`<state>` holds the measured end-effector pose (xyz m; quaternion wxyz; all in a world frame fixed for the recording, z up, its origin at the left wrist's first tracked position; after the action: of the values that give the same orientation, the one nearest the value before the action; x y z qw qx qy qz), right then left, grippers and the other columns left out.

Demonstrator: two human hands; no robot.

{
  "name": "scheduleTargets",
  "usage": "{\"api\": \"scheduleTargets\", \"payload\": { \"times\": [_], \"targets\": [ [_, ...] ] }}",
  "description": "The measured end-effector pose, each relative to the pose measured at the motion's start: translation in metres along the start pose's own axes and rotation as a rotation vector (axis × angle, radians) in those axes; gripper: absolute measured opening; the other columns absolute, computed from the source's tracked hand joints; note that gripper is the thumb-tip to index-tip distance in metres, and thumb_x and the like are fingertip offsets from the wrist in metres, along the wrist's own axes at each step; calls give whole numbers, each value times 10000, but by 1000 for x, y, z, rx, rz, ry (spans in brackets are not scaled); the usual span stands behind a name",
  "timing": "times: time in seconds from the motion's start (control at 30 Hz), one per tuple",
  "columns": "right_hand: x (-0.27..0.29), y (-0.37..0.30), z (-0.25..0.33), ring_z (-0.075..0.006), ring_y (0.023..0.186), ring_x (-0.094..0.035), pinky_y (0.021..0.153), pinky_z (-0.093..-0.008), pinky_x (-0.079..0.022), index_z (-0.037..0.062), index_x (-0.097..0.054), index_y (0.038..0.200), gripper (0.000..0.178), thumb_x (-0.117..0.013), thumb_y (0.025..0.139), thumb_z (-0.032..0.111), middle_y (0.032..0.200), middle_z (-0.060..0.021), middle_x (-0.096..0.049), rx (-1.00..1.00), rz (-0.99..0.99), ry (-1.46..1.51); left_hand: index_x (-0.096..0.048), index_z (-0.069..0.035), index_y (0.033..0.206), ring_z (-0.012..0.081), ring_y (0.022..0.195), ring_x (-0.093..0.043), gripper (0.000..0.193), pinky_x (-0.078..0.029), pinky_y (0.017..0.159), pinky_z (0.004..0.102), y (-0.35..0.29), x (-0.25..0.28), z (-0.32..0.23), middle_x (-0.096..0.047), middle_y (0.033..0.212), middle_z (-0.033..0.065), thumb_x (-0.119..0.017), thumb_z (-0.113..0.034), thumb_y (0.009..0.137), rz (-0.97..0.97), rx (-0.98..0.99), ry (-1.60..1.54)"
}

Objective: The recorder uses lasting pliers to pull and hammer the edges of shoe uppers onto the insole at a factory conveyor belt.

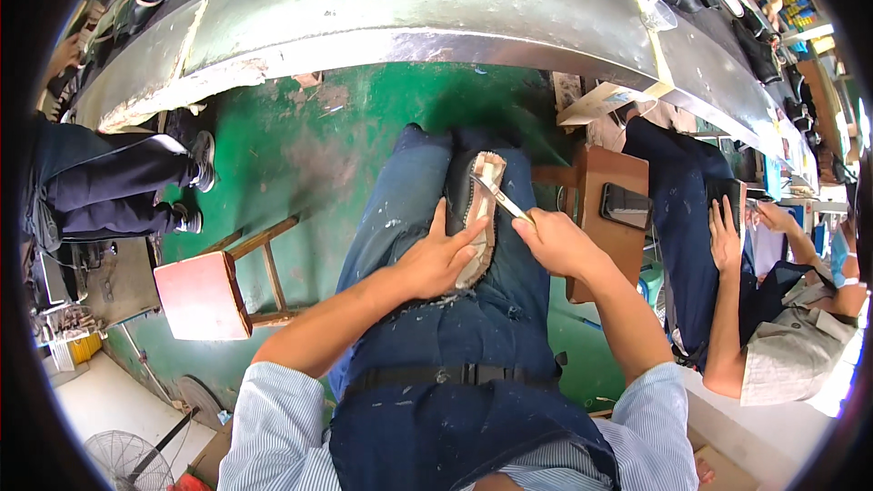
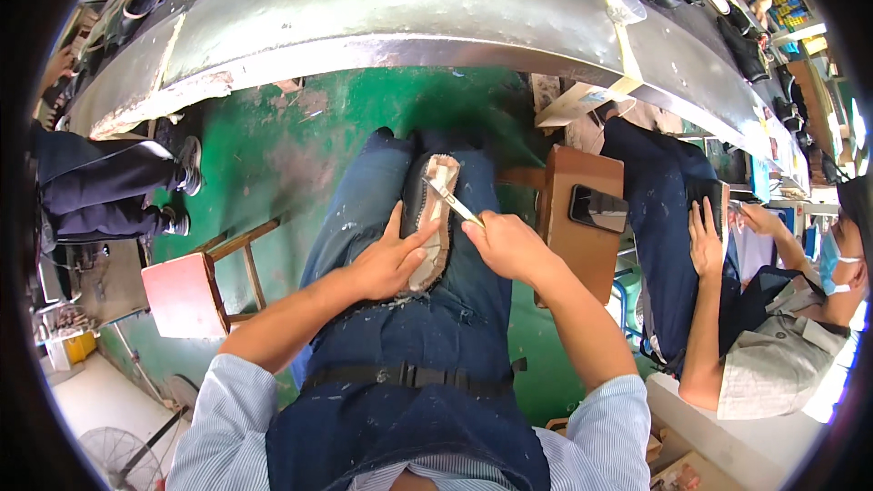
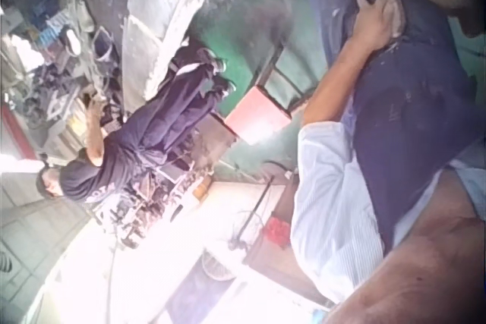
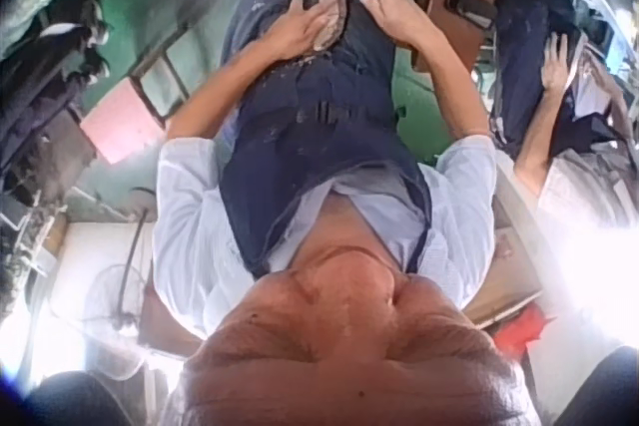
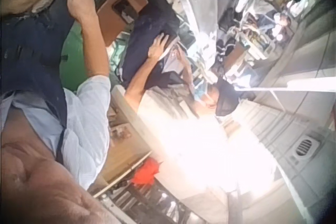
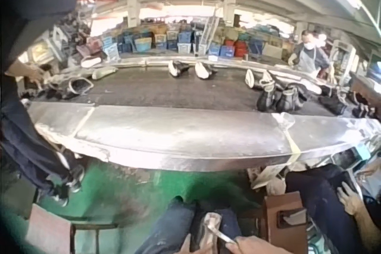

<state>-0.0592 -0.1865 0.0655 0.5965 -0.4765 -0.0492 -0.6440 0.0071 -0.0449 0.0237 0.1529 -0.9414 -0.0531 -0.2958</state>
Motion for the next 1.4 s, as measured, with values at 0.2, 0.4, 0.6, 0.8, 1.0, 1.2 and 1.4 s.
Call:
{"api": "scheduleTargets", "payload": {
  "times": [0.2,0.4,0.6,0.8,1.0,1.2,1.4],
  "targets": [
    [-15,-28,25,-442,893,-624,773,-509,-483,-30,-586,984,392,-471,994,344,943,-263,-651,53,-6,-83,-77,104,1497,444,1339,-403,807,-328,1111,382,-10,-1,30,-320,1460,369,-510,-342,982,-137,322,-356],
    [-40,-33,15,-435,901,-623,790,-503,-487,-23,-594,957,403,-453,1003,352,983,-262,-647,-20,3,-62,-86,86,1505,425,1354,-394,836,-322,1119,376,-4,-1,30,-299,1488,343,-557,-339,960,-128,263,-294],
    [-15,-77,11,-464,889,-624,786,-520,-495,-20,-570,1074,388,-460,992,342,917,-272,-654,71,-378,502,-90,71,1513,376,1376,-387,853,-310,1125,351,-2,-1,36,-334,1486,322,-606,-304,946,-141,203,-320],
    [-41,-75,-13,-456,862,-622,758,-506,-496,-7,-557,1067,346,-458,998,317,874,-242,-657,-94,-184,393,-84,85,1507,356,1423,-311,863,-261,1158,340,3,1,40,-265,1522,316,-618,-270,930,-108,207,-408],
    [-64,-53,-28,-466,853,-619,737,-513,-480,-33,-580,974,373,-451,1003,316,897,-269,-649,-254,-6,411,-84,67,1516,350,1411,-336,866,-269,1152,339,5,1,38,-274,1525,304,-623,-268,927,-120,248,-394],
    [-16,-37,11,-481,865,-601,740,-511,-478,-25,-584,951,389,-440,1005,332,863,-273,-638,53,-322,125,-87,78,1511,357,1425,-308,869,-258,1161,342,6,-2,37,-253,1532,305,-615,-293,929,-140,208,-407],
    [-28,-35,29,-465,908,-610,782,-524,-477,-14,-595,995,399,-419,1009,344,912,-277,-645,110,-192,50,-103,101,1499,351,1451,-248,873,-228,1177,341,3,-1,35,-217,1547,300,-623,-299,923,-86,269,-392]
  ]
}}
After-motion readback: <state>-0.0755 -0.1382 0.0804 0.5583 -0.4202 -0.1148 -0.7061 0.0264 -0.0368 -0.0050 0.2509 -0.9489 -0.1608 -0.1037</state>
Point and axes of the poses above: each hand's wrist, its own y-axis towards the middle knuckle, its own x-axis out of the back of the hand, z = x × y, the point moved 10 cm from there along y, towards the middle knuckle
